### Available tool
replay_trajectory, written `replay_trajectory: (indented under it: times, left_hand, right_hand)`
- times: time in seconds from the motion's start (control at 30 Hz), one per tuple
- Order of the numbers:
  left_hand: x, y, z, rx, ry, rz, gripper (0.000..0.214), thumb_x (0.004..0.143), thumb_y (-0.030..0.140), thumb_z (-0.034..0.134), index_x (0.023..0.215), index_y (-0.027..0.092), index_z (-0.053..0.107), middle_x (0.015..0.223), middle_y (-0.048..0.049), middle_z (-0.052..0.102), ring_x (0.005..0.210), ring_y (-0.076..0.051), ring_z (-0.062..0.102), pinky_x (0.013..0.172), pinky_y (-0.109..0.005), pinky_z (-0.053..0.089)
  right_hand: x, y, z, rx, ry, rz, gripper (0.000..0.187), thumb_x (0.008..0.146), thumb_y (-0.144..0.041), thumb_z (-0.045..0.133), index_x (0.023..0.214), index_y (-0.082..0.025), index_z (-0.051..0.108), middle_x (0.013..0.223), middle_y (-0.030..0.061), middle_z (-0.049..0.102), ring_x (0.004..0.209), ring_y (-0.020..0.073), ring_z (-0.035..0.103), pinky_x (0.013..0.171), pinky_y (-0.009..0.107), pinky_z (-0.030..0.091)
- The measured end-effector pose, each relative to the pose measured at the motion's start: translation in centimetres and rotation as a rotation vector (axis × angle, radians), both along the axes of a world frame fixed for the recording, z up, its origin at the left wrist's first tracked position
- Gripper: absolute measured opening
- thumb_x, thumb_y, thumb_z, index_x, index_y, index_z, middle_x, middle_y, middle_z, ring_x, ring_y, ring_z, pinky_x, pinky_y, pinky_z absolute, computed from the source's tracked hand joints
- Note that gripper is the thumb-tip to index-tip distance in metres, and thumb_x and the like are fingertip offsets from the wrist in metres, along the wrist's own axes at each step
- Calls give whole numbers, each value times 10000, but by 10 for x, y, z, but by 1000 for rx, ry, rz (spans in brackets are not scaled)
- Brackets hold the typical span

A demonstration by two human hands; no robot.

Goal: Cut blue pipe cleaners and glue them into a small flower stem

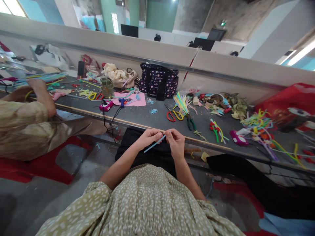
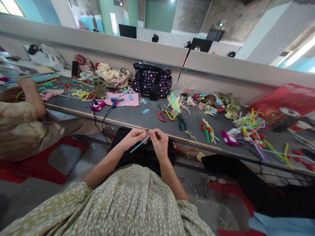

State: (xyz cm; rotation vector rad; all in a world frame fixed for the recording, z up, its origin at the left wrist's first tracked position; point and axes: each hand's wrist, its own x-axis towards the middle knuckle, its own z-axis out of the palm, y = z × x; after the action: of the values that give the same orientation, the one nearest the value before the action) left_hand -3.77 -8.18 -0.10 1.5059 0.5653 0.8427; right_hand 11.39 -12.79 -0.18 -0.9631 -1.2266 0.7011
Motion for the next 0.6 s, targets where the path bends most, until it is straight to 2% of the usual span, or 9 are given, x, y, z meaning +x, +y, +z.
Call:
replay_trajectory:
  times: [0.2, 0.4, 0.6]
  left_hand:
    - [4, -4, 5, -17, -41, -23, 501, 767, 604, 647, 695, 108, 635, 630, -26, 614, 576, -95, 550, 612, -216, 459]
    - [5, -4, 4, -18, -59, 6, 466, 735, 573, 699, 690, 115, 623, 588, -12, 586, 564, -95, 530, 596, -217, 455]
    - [5, -3, 1, -46, -41, 9, 447, 736, 555, 705, 730, 113, 637, 584, -10, 590, 550, -95, 532, 584, -216, 447]
  right_hand:
    - [-5, 1, 1, -21, -34, 17, 250, 840, -420, 641, 750, -187, 632, 595, -28, 571, 536, 116, 523, 543, 251, 435]
    - [-3, 3, -3, -26, -91, -17, 237, 840, -415, 640, 816, -182, 673, 700, 0, 632, 577, 116, 540, 542, 238, 427]
    - [-3, 2, -3, -55, -55, -34, 247, 837, -431, 638, 886, -189, 656, 691, -12, 622, 545, 104, 524, 518, 228, 419]
